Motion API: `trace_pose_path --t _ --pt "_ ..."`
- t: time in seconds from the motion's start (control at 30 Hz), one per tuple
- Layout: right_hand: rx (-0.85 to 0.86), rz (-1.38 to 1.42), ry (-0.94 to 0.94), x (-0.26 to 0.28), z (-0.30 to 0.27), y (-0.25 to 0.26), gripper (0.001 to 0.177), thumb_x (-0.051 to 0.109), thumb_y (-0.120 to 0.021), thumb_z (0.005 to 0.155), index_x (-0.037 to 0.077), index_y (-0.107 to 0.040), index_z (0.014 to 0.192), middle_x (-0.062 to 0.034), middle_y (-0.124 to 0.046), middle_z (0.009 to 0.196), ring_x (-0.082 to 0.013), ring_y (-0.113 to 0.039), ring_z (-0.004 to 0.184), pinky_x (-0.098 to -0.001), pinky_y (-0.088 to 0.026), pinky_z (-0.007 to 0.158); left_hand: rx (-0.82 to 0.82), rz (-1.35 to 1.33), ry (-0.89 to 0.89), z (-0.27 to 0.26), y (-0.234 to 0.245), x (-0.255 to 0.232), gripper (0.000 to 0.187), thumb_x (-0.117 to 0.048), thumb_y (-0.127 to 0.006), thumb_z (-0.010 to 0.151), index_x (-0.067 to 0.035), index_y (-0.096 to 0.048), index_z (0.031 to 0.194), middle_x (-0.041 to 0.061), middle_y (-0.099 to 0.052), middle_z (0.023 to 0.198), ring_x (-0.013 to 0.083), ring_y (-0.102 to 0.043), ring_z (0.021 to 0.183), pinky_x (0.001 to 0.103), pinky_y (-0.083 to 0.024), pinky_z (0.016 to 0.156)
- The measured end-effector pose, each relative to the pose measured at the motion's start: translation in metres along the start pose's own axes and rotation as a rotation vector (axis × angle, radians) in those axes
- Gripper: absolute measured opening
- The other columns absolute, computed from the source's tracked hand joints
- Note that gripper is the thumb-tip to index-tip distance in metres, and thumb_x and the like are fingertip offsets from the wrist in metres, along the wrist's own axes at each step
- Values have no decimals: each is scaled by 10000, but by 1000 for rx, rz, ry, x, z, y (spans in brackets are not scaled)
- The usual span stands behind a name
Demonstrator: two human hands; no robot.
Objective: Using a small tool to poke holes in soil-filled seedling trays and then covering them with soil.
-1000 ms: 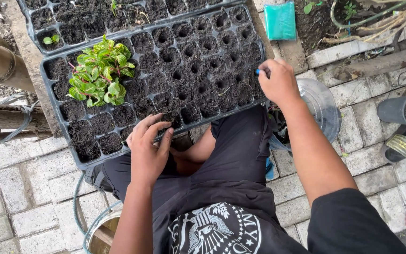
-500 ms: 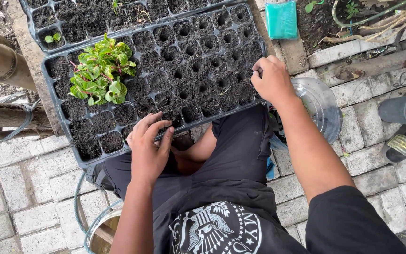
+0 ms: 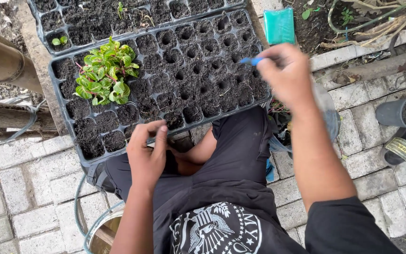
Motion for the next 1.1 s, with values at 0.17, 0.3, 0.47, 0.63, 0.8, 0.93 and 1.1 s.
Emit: trace_pose_path --t 0.17,0.3,0.47,0.63,0.8,0.93,1.1 --pt "192 51 114 40 -42 -87 145 32 -682 824 22 -762 944 -163 -702 841 -293 -735 714 -375 -607 586 12 -263 147 -7 -26 18 267 -125 -733 973 -65 -643 1216 132 -672 988 279 -691 865 401 -565 775" --pt "348 71 270 54 -58 -128 113 7 -675 844 25 -740 935 -150 -696 865 -263 -696 717 -354 -591 587 39 -280 209 -13 -29 31 261 -149 -674 1021 -91 -688 1275 119 -638 1109 273 -729 957 372 -612 764" --pt "385 144 225 65 -67 -143 110 9 -669 871 10 -730 963 -147 -681 889 -239 -692 724 -339 -584 573 -42 -299 280 -20 -25 50 242 -143 -667 1032 -43 -681 1251 137 -638 1108 274 -718 959 393 -611 787" --pt "394 232 189 58 -69 -150 161 96 -694 928 9 -717 1062 -162 -683 928 -268 -716 781 -346 -600 612 -79 -379 347 -21 -23 54 190 -137 -667 1032 -41 -718 1187 102 -628 1005 202 -709 885 334 -613 677" --pt "330 120 231 49 -64 -129 125 141 -714 926 56 -771 998 -141 -726 913 -301 -733 852 -388 -605 706 -44 -398 294 -16 -29 39 285 -154 -707 1005 -67 -667 1274 89 -679 1028 200 -685 924 365 -601 800" --pt "133 -135 130 5 -21 -64 129 166 -725 923 91 -792 1004 -110 -739 929 -291 -724 889 -384 -586 753 -63 -209 234 -15 -10 51 132 -160 -747 986 -97 -776 1099 90 -700 872 227 -709 813 347 -605 710" --pt "-55 -525 115 -88 17 -6 121 117 -758 947 83 -780 1060 -61 -679 907 -258 -719 852 -398 -583 777 -153 -77 240 -18 7 62 101 -182 -772 997 -97 -768 1051 84 -691 868 241 -699 807 372 -567 744"
Point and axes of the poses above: each hand's wrist, its own z-axis towards the middle knuckle, its own y-axis out of the back of the hand, x = y × z, the point moved 3 cm from there along z, towards the middle knuckle
